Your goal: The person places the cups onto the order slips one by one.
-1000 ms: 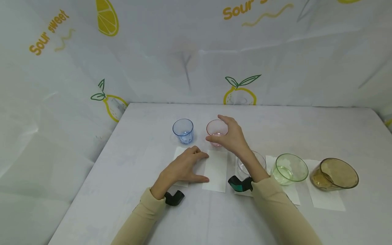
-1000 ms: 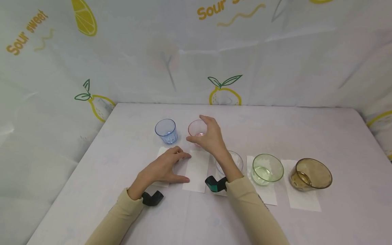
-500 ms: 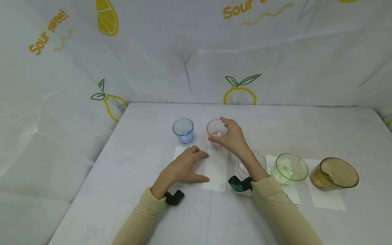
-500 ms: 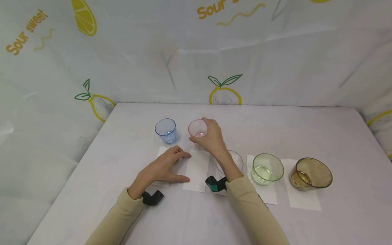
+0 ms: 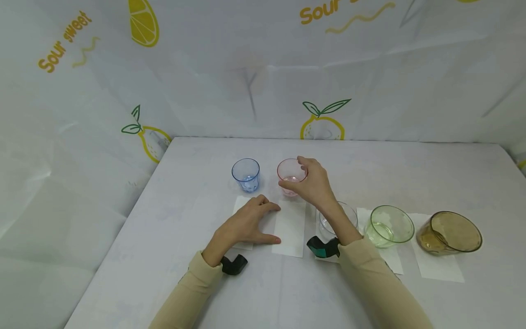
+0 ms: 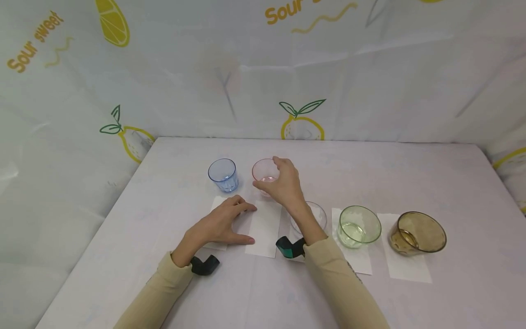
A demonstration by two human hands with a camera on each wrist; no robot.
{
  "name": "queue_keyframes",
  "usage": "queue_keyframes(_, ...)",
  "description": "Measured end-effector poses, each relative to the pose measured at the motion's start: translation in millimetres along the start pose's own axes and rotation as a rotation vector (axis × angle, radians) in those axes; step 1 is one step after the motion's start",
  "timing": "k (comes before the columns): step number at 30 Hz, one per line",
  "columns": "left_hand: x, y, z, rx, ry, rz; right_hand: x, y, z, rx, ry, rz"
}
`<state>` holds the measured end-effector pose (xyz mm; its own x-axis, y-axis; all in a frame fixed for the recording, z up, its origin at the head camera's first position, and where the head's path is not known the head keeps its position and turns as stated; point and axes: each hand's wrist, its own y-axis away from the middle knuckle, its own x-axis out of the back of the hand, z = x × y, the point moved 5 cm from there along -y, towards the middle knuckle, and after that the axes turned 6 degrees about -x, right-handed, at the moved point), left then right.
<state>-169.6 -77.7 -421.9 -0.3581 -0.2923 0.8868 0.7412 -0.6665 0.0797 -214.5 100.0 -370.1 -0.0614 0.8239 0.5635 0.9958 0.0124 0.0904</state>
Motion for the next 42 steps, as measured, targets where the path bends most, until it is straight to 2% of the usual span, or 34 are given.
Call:
queue_keyframes(11,0.4,0.7,0.7,0.007,0.015,-0.004,6.2,8.7,-7.8,0.046,-0.028,-0.002)
queue_keyframes(25,1.3,1.0,2.5,-0.019,0.017,0.008,12.0,20.4,-16.4,0.079,-0.081,-0.025)
queue_keyframes(42,1.0,0.5,1.7,-0.025,0.014,0.025,13.8,41.4,-22.9,0.117,-0.049,-0.08)
